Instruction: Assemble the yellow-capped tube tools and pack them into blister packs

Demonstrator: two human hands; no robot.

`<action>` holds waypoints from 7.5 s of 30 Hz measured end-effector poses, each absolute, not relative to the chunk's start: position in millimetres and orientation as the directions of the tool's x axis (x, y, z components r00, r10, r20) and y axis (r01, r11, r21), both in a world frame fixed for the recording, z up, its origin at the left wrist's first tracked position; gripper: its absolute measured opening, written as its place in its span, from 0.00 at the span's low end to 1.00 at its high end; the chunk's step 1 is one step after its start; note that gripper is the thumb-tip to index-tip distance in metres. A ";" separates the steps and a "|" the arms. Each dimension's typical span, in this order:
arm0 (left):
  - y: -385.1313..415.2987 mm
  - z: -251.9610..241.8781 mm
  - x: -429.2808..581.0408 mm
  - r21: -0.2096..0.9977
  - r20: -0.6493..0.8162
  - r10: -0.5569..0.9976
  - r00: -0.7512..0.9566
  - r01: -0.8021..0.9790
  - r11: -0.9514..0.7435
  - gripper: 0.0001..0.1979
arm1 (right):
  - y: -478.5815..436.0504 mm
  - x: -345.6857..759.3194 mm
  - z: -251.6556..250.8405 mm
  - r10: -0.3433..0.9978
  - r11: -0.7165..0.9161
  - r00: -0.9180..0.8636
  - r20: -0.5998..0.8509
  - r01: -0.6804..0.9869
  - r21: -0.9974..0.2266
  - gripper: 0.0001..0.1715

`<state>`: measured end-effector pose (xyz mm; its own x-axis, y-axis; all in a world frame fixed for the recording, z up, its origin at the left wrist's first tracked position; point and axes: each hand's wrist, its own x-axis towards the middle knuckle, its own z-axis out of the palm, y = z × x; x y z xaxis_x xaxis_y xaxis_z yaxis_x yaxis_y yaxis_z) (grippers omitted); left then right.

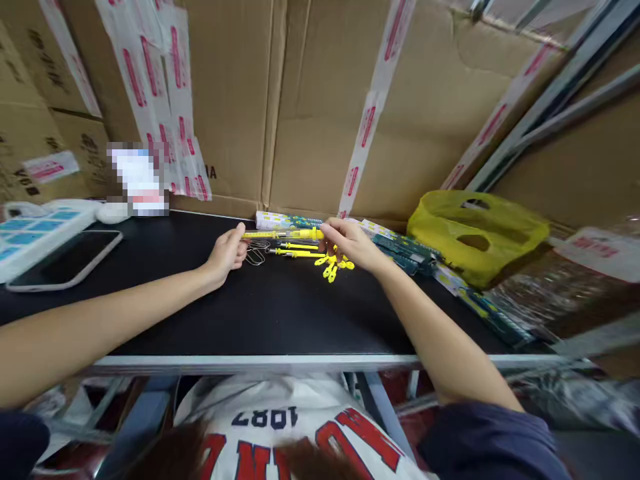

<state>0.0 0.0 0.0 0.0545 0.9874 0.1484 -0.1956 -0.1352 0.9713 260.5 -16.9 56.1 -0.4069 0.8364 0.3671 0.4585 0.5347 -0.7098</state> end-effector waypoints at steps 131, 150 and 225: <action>-8.8 1.6 1.5 0.985 0.168 0.953 0.252 -0.084 -0.151 0.15 | -1.2 272.4 51.0 0.759 0.637 -0.392 0.520 0.281 -0.717 0.22; -8.5 8.4 2.3 0.958 0.167 0.978 0.127 -0.256 -0.130 0.07 | 2.7 269.7 44.8 0.706 0.708 -0.363 0.608 0.386 -0.592 0.19; 0.2 8.1 -4.7 0.923 0.307 0.935 -0.176 -0.184 -0.338 0.14 | -0.2 260.3 37.7 0.765 0.642 -0.330 0.553 0.314 -0.700 0.25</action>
